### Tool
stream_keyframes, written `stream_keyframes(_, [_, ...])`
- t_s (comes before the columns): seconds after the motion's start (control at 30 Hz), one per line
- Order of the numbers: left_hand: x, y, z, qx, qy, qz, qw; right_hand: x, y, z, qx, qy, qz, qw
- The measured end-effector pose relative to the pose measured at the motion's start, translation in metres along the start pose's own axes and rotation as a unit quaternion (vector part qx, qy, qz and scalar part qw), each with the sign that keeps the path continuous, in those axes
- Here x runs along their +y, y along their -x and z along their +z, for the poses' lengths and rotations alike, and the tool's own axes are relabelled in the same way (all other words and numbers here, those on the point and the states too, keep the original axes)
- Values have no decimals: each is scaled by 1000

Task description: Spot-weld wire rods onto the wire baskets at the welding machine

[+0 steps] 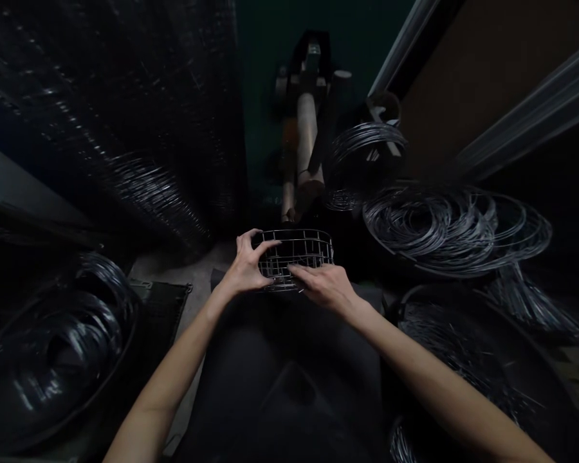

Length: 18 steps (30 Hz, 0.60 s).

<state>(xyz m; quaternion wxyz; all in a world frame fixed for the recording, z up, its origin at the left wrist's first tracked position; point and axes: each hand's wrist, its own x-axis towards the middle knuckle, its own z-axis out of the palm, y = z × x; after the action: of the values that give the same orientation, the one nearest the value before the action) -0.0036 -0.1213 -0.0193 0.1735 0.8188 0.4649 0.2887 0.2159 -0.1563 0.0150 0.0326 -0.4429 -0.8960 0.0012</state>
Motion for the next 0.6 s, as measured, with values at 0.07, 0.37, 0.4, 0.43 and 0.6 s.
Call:
stream_keyframes(0.07, [-1,-5,1,12,13,2,1000,7,-2,1,41,13,-13,999])
stream_keyframes(0.37, [6,-2,3,20,-4,25,999,16,5,6,98,15,-54,994])
stream_keyframes(0.4, [6,-1,3,22,-1,26,999,16,7,7,104,13,-57,993])
stream_keyframes(0.43, [7,-1,4,23,3,25,999,17,8,7,111,12,-59,992])
stream_keyframes(0.6, [6,-12,6,19,25,18,999,27,4,7,147,24,-59,987])
